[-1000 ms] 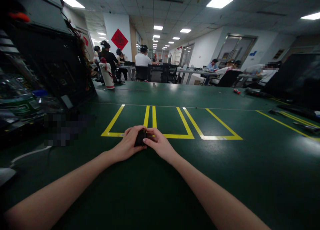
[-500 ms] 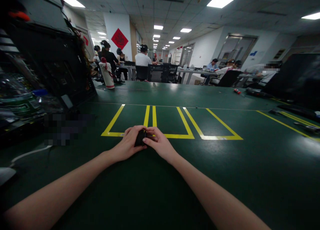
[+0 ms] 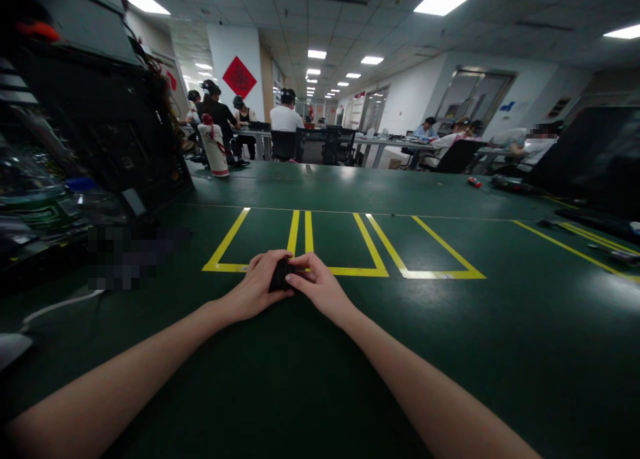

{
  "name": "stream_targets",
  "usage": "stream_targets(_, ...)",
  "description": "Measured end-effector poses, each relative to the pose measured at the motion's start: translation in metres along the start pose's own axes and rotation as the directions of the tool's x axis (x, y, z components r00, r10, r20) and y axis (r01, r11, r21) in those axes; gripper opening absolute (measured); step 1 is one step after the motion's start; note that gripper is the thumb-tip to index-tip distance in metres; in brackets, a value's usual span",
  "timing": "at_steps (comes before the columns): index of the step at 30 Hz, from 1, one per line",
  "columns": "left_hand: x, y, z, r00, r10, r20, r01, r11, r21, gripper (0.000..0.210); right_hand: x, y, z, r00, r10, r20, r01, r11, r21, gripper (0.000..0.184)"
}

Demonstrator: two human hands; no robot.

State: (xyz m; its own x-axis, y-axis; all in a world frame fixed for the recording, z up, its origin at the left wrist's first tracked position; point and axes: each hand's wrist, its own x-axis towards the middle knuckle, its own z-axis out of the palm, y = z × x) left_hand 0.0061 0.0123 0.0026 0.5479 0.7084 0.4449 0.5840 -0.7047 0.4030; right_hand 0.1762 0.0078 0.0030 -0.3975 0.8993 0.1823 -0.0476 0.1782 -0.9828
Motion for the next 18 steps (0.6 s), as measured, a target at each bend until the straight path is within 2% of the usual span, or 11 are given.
stream_targets(4, -0.0002, 0.0003, -0.001, 1.0, -0.008, 0.011, 0.008, 1.0, -0.004, 0.057, 0.0009, 0.0003, -0.002, 0.999, 0.049, 0.0, -0.049, 0.998, -0.025, 0.029)
stream_targets(10, -0.001, 0.0004, -0.0006, 1.0, -0.007, 0.003, 0.007, 1.0, -0.004, 0.057, -0.0025, -0.0077, -0.0018, 0.996, 0.037, 0.086, -0.04, 0.999, 0.036, 0.026)
stream_targets(18, -0.0002, 0.0015, -0.0012, 1.0, 0.0, -0.005, 0.0, 1.0, -0.019, 0.058, -0.0011, -0.0033, 0.0014, 1.0, 0.014, -0.003, -0.014, 1.0, -0.014, 0.019)
